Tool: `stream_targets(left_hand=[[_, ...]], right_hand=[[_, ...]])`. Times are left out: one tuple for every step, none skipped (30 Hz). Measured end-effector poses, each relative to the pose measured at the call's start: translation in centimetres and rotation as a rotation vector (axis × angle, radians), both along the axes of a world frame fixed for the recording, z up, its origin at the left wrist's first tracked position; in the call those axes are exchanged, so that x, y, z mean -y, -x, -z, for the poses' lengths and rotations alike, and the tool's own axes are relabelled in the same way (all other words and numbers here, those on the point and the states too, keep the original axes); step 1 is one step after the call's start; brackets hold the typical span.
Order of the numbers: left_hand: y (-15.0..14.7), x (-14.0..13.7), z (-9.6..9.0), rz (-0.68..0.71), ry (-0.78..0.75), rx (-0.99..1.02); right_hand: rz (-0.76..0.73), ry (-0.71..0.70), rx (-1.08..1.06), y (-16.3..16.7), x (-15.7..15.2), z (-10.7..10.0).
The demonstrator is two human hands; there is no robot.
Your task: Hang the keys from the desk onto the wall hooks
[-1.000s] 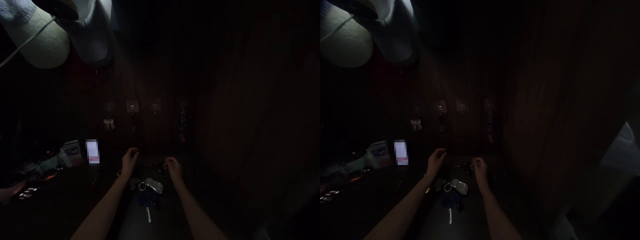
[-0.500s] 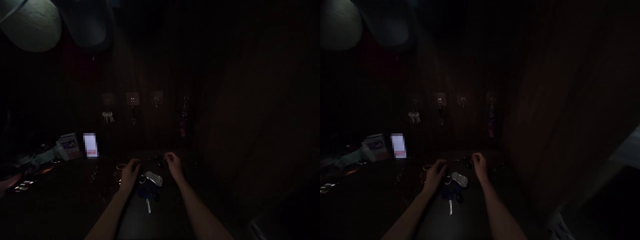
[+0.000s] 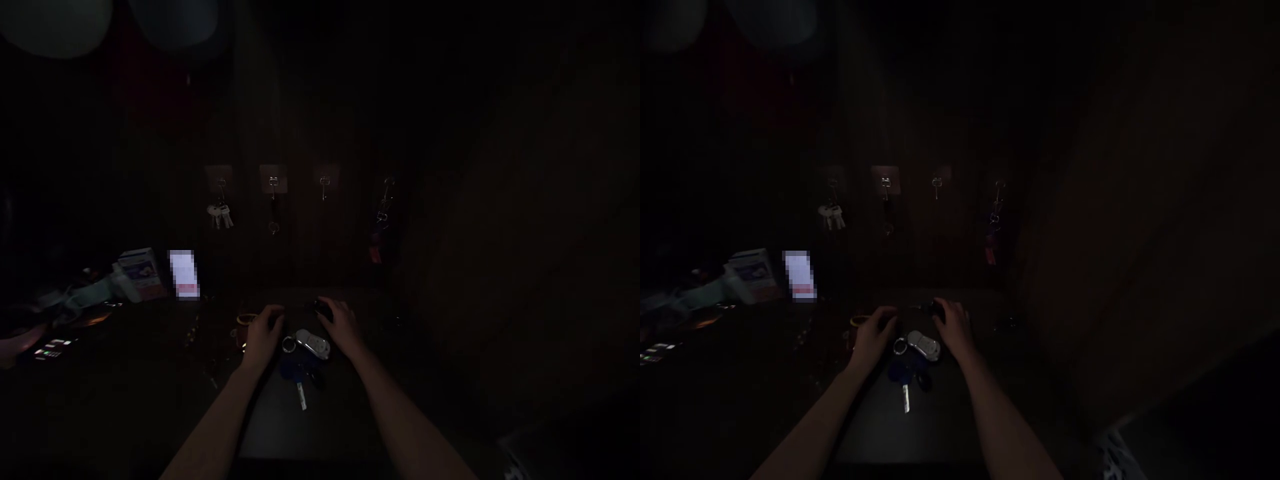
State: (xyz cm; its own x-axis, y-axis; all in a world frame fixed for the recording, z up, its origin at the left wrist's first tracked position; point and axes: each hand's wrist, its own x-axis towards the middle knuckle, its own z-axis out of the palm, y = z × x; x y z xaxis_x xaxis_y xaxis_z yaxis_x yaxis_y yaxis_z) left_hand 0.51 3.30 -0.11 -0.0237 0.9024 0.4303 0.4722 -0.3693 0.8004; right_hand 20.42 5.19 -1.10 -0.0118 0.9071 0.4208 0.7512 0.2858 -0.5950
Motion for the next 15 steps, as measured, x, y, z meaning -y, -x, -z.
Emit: stream_targets(left_hand=[[0.0, 0.0, 0.0, -0.001, 0.002, 0.001], [0.0, 0.0, 0.0, -0.004, 0.005, 0.003], [0.0, 0.0, 0.1, -0.008, 0.010, 0.005], [0.1, -0.1, 0.1, -0.013, 0.017, 0.007], [0.1, -0.1, 0.2, -0.018, 0.025, 0.006], [0.2, -0.1, 0.2, -0.021, 0.031, 0.002], [0.3, -0.2, 0.3, -0.026, 0.032, -0.006], [0.3, -0.2, 0.3, -0.031, 0.030, -0.016], [0.4, -0.3, 0.3, -0.036, 0.026, -0.027], [0.5, -0.3, 0.3, -0.040, 0.023, -0.038], [0.6, -0.3, 0.3, -0.039, 0.021, -0.048], [0.7, -0.3, 0.2, -0.033, 0.024, -0.058], [0.8, -0.3, 0.2, -0.022, 0.031, -0.069], [0.9, -0.3, 0.1, -0.003, 0.041, -0.084], [1.1, -0.3, 0.1, 0.021, 0.051, -0.102]], right_hand=[[-0.010, -0.001, 0.002, 0.0, 0.0, 0.1], [-0.018, 0.001, 0.002, 0.0, 0.0, 0.1], [-0.021, 0.006, 0.001, -0.1, 0.0, 0.1], [-0.022, 0.013, -0.002, -0.1, -0.1, 0.2], [-0.024, 0.020, -0.004, -0.2, -0.1, 0.1], [-0.027, 0.030, -0.008, -0.2, -0.1, 0.1], [-0.030, 0.041, -0.012, -0.3, 0.0, 0.1], [-0.034, 0.051, -0.017, -0.4, 0.0, 0.0], [-0.038, 0.059, -0.021, -0.4, 0.0, 0.0], [-0.043, 0.065, -0.026, -0.5, 0.0, 0.0], [-0.048, 0.067, -0.031, -0.6, 0.0, -0.1], [-0.055, 0.065, -0.037, -0.7, 0.0, -0.1], [-0.063, 0.060, -0.043, -0.8, 0.0, -0.1], [-0.069, 0.055, -0.048, -0.9, -0.1, -0.1], [-0.072, 0.050, -0.052, -1.0, -0.1, -0.1]])
